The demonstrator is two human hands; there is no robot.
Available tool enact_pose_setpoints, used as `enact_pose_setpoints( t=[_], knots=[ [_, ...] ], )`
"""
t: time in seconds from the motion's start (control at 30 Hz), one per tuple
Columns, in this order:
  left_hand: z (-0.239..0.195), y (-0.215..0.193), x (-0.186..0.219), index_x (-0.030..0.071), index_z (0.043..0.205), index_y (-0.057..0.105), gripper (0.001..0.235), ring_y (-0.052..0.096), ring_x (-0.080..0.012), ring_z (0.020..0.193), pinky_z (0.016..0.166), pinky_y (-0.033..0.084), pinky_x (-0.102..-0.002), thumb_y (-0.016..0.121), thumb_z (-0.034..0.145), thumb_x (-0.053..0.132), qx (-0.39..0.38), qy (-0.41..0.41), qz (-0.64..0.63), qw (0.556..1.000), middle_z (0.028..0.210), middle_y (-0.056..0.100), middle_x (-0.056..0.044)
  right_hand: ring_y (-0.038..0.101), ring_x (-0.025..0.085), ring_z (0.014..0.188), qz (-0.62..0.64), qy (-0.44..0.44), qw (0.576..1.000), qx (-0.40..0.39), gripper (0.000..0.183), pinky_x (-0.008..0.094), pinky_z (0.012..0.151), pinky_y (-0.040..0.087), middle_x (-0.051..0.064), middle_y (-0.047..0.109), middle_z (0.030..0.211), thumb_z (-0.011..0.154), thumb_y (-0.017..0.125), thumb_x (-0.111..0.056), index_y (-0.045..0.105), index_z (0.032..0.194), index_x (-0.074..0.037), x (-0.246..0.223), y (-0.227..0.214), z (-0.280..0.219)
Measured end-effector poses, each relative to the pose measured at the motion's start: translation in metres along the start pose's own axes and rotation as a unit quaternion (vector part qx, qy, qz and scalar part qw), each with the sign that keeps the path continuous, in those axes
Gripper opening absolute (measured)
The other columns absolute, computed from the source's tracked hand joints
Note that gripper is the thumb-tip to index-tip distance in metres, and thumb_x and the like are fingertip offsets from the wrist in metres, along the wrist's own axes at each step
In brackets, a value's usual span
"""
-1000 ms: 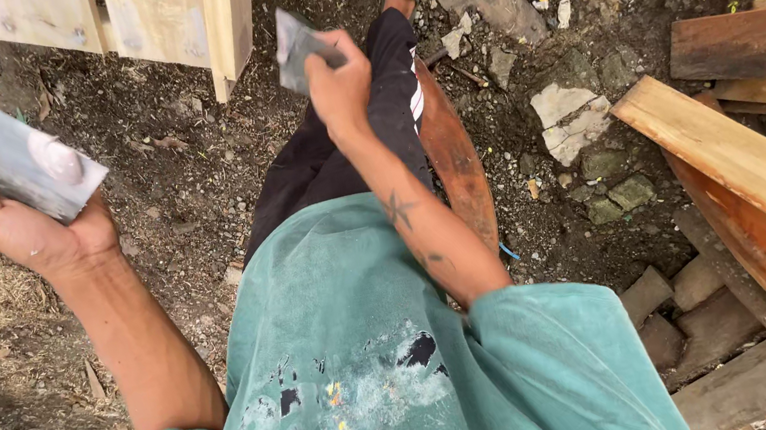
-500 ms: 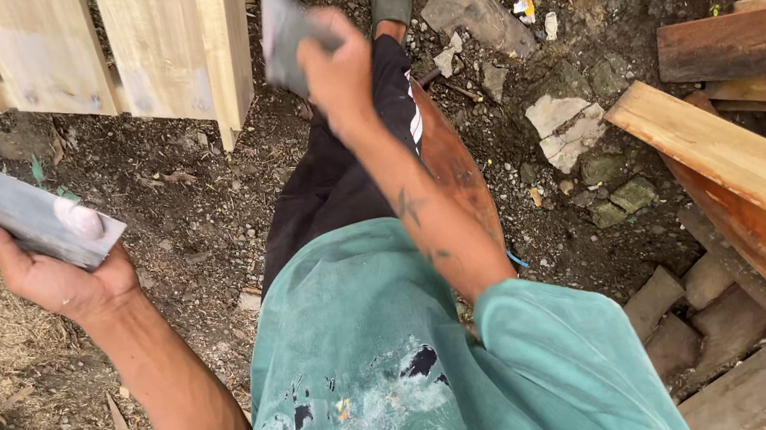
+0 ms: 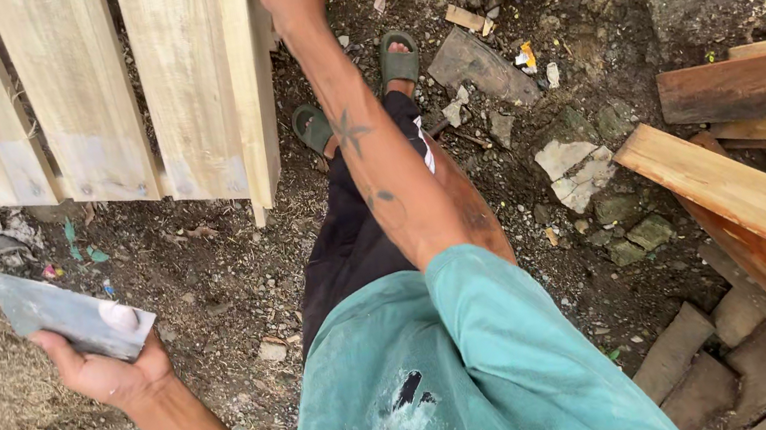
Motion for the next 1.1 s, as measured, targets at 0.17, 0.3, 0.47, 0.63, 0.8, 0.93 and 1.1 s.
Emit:
enact_pose_setpoints(
  t=[0.17, 0.3, 0.47, 0.63, 0.8, 0.93, 1.1],
  knots=[
    [0.003, 0.020, -0.011, 0.009, 0.168, 0.037, 0.063, 0.055, -0.0206, 0.146, 0.122, 0.048, -0.036, 0.050, 0.115, 0.040, -0.044, -0.001, -0.017, 0.999, 0.166, 0.052, -0.006, 0.071, 0.010, 0.069, 0.107, 0.029, 0.988, -0.111, 0.043, 0.032, 0.056, 0.058, -0.009, 0.070, 0.096, 0.073, 0.061, -0.007, 0.072, 0.114, -0.006, -0.013, -0.032, 0.003],
    [0.002, 0.029, -0.015, 0.009, 0.163, 0.040, 0.063, 0.059, -0.0211, 0.136, 0.115, 0.051, -0.040, 0.051, 0.111, 0.043, -0.013, -0.018, -0.012, 1.000, 0.155, 0.056, -0.006, 0.054, 0.012, 0.055, 0.023, -0.002, 0.999, -0.039, 0.013, 0.031, 0.047, 0.042, 0.003, 0.064, 0.068, 0.084, 0.069, -0.009, 0.069, 0.084, 0.004, -0.007, -0.047, 0.060],
    [-0.003, 0.035, -0.016, 0.008, 0.164, 0.039, 0.065, 0.060, -0.0239, 0.141, 0.123, 0.053, -0.041, 0.051, 0.111, 0.043, -0.004, -0.021, -0.052, 0.998, 0.157, 0.057, -0.008, 0.062, 0.018, 0.062, -0.119, 0.005, 0.992, 0.039, 0.018, 0.034, 0.058, 0.046, 0.015, 0.070, 0.075, 0.089, 0.069, -0.008, 0.069, 0.083, 0.009, -0.010, 0.000, 0.046],
    [-0.003, 0.052, -0.029, 0.010, 0.159, 0.042, 0.064, 0.061, -0.0222, 0.131, 0.109, 0.054, -0.042, 0.054, 0.107, 0.045, 0.040, -0.041, -0.010, 0.998, 0.148, 0.059, -0.005, 0.072, 0.016, 0.079, 0.007, -0.021, 0.997, -0.069, 0.040, 0.028, 0.067, 0.055, 0.008, 0.080, 0.099, 0.074, 0.049, 0.008, 0.077, 0.099, -0.003, -0.039, -0.022, 0.000],
    [-0.012, 0.079, -0.031, 0.009, 0.160, 0.044, 0.062, 0.062, -0.0216, 0.130, 0.110, 0.055, -0.040, 0.054, 0.110, 0.043, 0.046, -0.032, -0.010, 0.998, 0.147, 0.061, -0.004, 0.075, 0.018, 0.094, 0.025, -0.052, 0.996, -0.067, 0.043, 0.030, 0.089, 0.057, 0.013, 0.081, 0.105, 0.080, 0.052, 0.013, 0.077, 0.111, -0.002, -0.052, -0.055, 0.040],
    [-0.008, 0.101, -0.025, 0.008, 0.160, 0.046, 0.062, 0.062, -0.0216, 0.128, 0.109, 0.055, -0.038, 0.055, 0.110, 0.044, 0.043, 0.002, -0.013, 0.999, 0.144, 0.062, -0.007, 0.071, 0.023, 0.123, 0.003, -0.103, 0.992, -0.077, 0.051, 0.034, 0.111, 0.053, 0.015, 0.076, 0.128, 0.082, 0.051, 0.019, 0.076, 0.120, -0.006, -0.055, -0.003, 0.035],
    [-0.035, 0.099, -0.026, 0.008, 0.155, 0.049, 0.060, 0.063, -0.0197, 0.126, 0.105, 0.055, -0.036, 0.059, 0.107, 0.043, 0.094, -0.003, -0.003, 0.996, 0.145, 0.063, -0.004, 0.059, 0.022, 0.136, 0.210, -0.011, 0.972, -0.100, 0.047, 0.033, 0.120, 0.049, 0.012, 0.061, 0.143, 0.090, 0.057, 0.019, 0.065, 0.129, -0.005, -0.033, 0.014, -0.046]
  ],
)
Point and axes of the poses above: each hand's wrist, its own z-axis towards the middle knuckle, its own y-axis out of the palm, x = y × z, the point moved 5 cm from there along z, towards the middle knuckle
